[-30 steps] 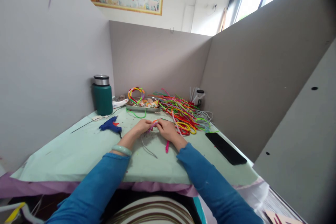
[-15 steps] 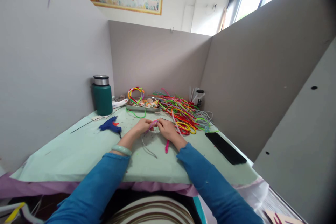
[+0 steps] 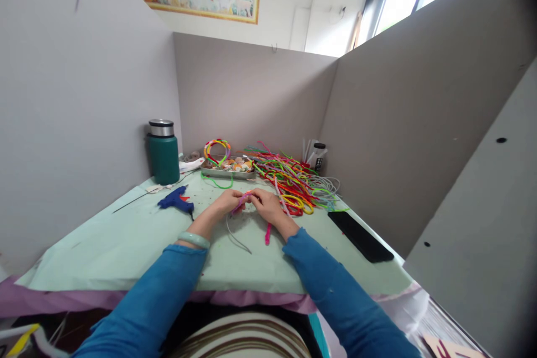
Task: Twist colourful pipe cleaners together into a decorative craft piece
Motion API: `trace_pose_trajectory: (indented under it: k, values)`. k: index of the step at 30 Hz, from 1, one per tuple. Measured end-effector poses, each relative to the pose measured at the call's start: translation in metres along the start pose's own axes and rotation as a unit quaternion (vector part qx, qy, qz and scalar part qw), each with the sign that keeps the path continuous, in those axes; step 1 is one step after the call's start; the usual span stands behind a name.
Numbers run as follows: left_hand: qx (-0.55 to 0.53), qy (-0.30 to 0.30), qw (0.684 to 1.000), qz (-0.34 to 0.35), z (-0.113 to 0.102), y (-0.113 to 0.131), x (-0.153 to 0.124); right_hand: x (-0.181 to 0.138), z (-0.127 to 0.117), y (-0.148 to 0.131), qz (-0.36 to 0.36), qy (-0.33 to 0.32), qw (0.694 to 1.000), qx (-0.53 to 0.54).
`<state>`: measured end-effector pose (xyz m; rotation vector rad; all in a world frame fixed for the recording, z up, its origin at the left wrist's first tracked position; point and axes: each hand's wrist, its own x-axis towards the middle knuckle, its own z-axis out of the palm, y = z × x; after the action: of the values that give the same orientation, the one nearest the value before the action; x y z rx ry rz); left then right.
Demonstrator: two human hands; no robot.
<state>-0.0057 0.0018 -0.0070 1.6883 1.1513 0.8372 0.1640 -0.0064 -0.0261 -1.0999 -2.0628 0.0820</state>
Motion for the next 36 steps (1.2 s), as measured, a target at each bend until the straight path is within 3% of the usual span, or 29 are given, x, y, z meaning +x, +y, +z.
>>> trace_pose_trajectory:
  k: [9,15,21,36]
  values:
    - [0.005,-0.006,1.000,0.004,0.0000,-0.0028,0.0029,0.0005,0.0012,0.0015,0.033,0.010,0.999,0.009]
    - [-0.037,-0.019,0.999,0.001,-0.0008,0.0010,0.0010,0.0022,0.0018,0.0029,0.073,0.021,0.993,0.087]
    - [-0.034,-0.024,0.998,0.042,-0.0015,-0.0025,0.0027,0.0016,0.0000,-0.0005,0.067,0.022,0.995,0.068]
    - [-0.026,-0.033,0.998,0.053,0.0000,0.0019,0.0000,0.0027,0.0003,0.0016,0.104,0.033,0.987,0.118]
